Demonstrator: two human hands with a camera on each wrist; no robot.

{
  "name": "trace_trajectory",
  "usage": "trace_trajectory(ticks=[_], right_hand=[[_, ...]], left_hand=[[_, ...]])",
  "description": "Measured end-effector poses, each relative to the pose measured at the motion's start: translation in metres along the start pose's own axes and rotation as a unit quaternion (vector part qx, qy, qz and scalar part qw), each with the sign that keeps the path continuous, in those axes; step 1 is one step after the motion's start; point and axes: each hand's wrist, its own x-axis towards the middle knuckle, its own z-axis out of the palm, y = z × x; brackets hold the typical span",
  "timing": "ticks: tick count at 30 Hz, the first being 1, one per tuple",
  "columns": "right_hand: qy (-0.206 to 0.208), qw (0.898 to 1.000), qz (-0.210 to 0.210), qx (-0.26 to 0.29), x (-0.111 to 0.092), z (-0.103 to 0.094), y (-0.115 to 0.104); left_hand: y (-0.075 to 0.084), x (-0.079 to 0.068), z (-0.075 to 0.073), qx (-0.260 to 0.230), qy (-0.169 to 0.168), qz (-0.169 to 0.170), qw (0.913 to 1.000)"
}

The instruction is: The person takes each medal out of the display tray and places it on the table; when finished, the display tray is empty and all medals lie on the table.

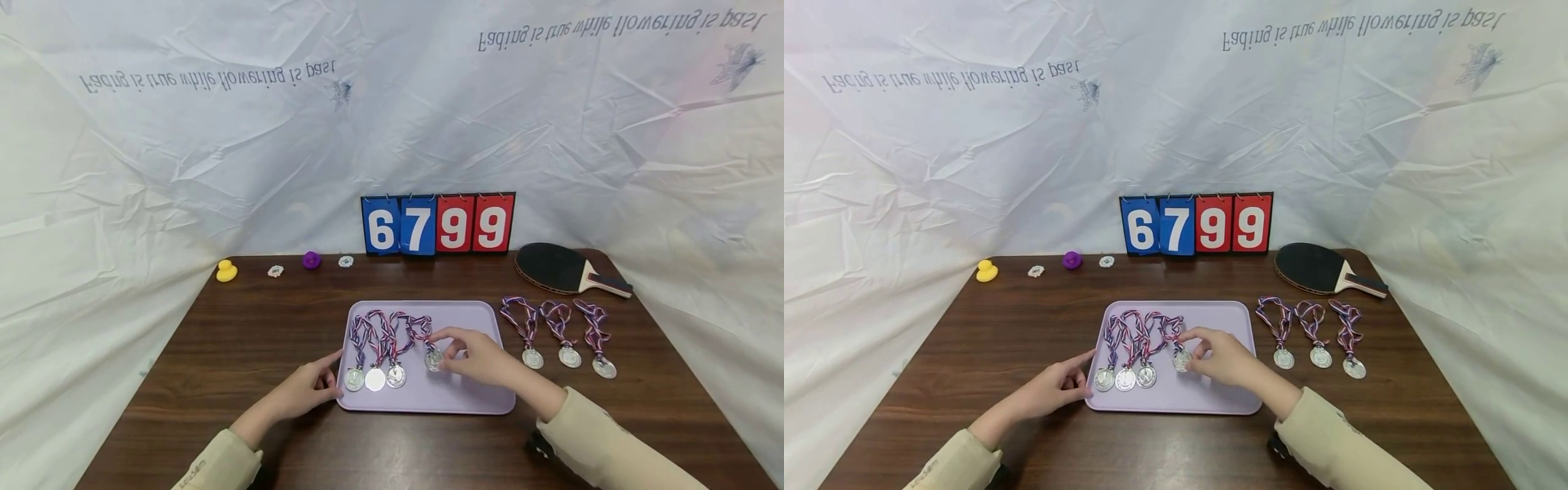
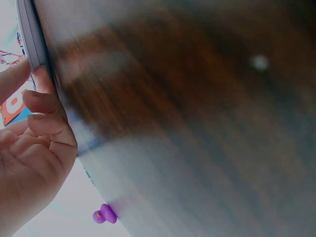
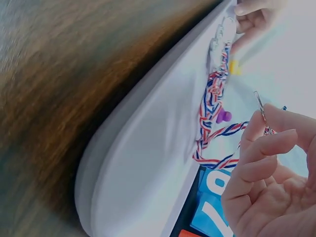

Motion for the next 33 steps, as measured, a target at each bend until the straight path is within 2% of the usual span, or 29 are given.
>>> trace_trajectory(ticks=[8, 15, 24, 33], right_hand=[[0.032, 0.999, -0.016, 0.013, -0.009, -0.008, -0.01], [0.072, 0.997, 0.014, 0.02, -0.024, -0.02, -0.016], [0.124, 0.99, 0.051, 0.037, -0.047, -0.045, -0.01], [0.169, 0.985, 0.032, 0.013, -0.075, -0.07, -0.004]], left_hand=[[-0.003, -0.001, 0.001, 0.001, -0.001, -0.005, 1.0], [-0.002, -0.001, 0.001, -0.008, -0.003, -0.007, 0.9999], [-0.005, 0.0, 0.001, -0.008, -0.002, 0.0, 1.0], [-0.006, 0.001, 0.001, -0.001, -0.003, 0.0, 1.0]])
